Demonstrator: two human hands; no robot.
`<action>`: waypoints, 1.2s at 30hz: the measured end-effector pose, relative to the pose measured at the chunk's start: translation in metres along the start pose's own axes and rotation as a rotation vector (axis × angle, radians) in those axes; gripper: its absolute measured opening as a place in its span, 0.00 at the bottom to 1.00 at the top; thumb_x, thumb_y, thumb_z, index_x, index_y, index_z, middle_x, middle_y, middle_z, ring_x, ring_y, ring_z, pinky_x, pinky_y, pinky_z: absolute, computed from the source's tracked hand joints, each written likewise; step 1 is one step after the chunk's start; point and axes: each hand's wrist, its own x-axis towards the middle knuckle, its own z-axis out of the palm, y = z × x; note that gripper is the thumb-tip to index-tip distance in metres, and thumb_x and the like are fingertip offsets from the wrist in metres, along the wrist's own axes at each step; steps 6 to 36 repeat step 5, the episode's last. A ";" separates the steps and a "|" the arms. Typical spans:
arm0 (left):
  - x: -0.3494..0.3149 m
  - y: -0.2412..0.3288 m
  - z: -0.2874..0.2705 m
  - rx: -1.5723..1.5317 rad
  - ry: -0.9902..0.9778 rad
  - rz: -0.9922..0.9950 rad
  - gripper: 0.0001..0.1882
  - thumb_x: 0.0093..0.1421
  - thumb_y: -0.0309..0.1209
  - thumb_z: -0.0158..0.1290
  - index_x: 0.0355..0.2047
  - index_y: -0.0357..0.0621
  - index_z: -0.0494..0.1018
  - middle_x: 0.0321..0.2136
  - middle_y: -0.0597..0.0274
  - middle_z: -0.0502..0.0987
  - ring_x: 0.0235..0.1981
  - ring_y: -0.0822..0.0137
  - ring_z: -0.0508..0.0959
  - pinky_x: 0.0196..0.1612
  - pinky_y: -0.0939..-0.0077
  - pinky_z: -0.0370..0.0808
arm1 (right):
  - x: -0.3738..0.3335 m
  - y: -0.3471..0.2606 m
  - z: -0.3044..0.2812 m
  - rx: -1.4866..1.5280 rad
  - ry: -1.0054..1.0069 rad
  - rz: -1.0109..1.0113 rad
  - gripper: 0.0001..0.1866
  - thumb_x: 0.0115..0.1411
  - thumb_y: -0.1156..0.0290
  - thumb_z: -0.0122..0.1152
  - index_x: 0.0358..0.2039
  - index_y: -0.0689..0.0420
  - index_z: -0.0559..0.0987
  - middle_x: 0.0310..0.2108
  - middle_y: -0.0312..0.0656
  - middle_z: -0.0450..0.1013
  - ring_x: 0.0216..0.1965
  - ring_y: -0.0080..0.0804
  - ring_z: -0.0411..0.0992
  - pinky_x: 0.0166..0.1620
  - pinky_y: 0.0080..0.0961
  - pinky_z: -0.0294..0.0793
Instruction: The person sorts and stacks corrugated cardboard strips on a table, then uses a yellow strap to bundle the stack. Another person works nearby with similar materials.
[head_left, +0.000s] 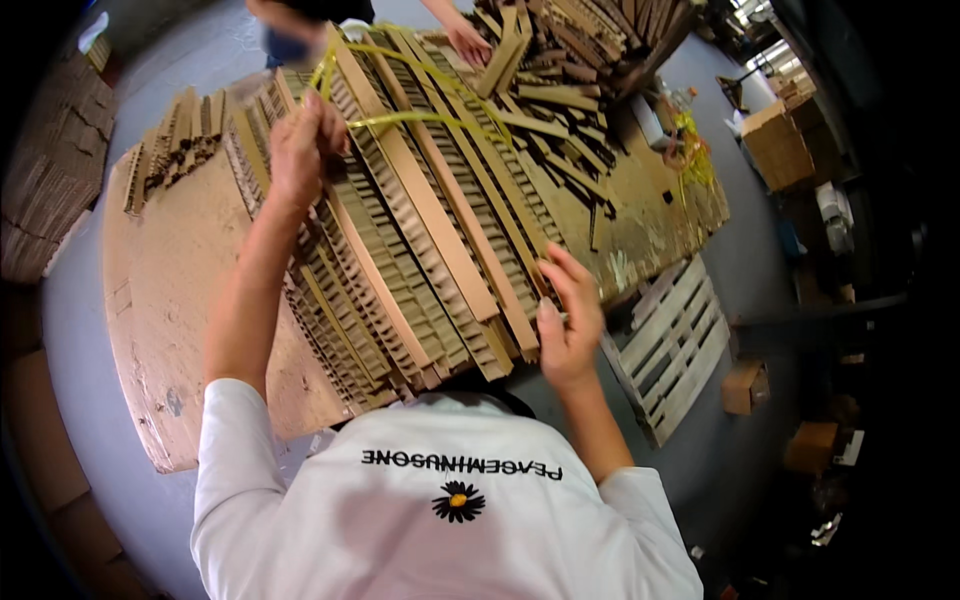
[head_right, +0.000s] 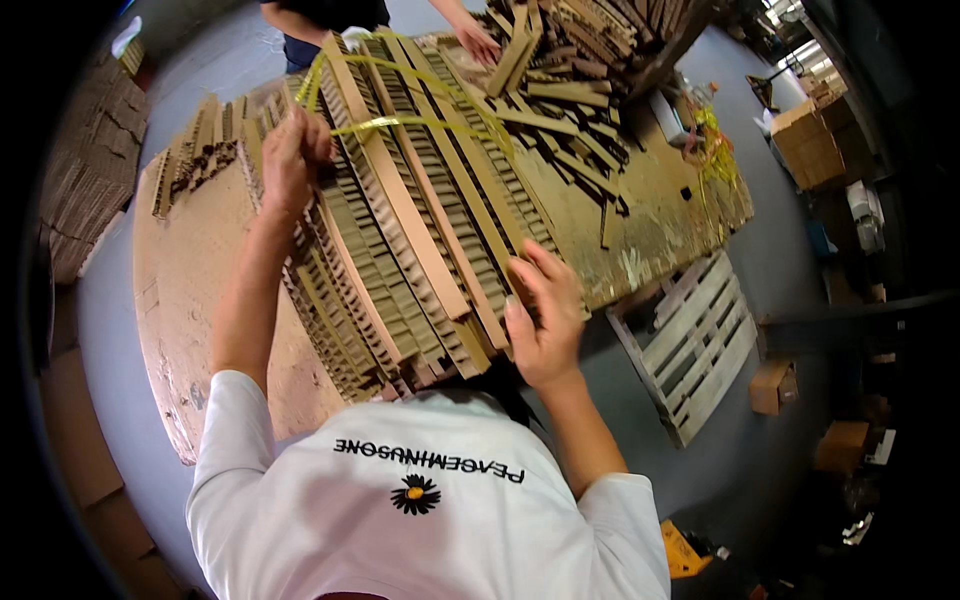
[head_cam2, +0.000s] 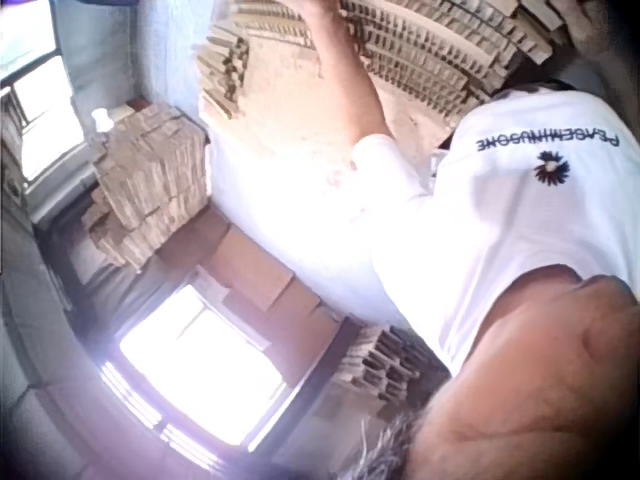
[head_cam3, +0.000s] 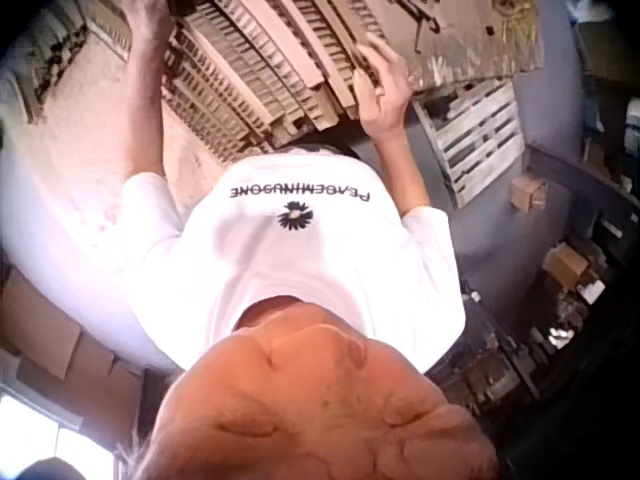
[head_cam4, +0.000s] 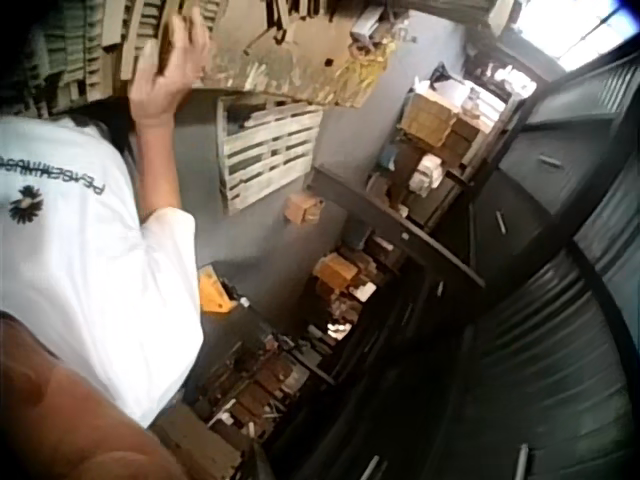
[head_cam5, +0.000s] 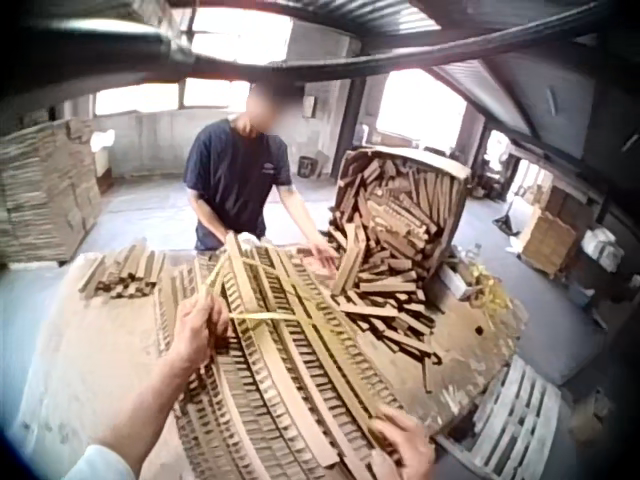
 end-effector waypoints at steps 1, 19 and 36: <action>-0.001 0.004 -0.004 -0.008 0.006 0.029 0.25 0.77 0.45 0.38 0.23 0.45 0.63 0.20 0.62 0.68 0.22 0.70 0.67 0.29 0.77 0.68 | 0.014 -0.008 -0.011 -0.012 0.006 -0.043 0.17 0.64 0.65 0.55 0.46 0.64 0.80 0.53 0.52 0.75 0.56 0.51 0.69 0.62 0.45 0.64; -0.002 -0.002 -0.002 -0.133 0.040 0.094 0.24 0.76 0.45 0.40 0.26 0.42 0.65 0.22 0.58 0.70 0.23 0.65 0.70 0.31 0.75 0.72 | 0.089 -0.030 -0.018 0.092 -0.127 -0.027 0.12 0.62 0.72 0.63 0.47 0.56 0.83 0.45 0.47 0.79 0.51 0.44 0.74 0.58 0.39 0.70; -0.002 -0.002 -0.002 -0.133 0.040 0.094 0.24 0.76 0.45 0.40 0.26 0.42 0.65 0.22 0.58 0.70 0.23 0.65 0.70 0.31 0.75 0.72 | 0.089 -0.030 -0.018 0.092 -0.127 -0.027 0.12 0.62 0.72 0.63 0.47 0.56 0.83 0.45 0.47 0.79 0.51 0.44 0.74 0.58 0.39 0.70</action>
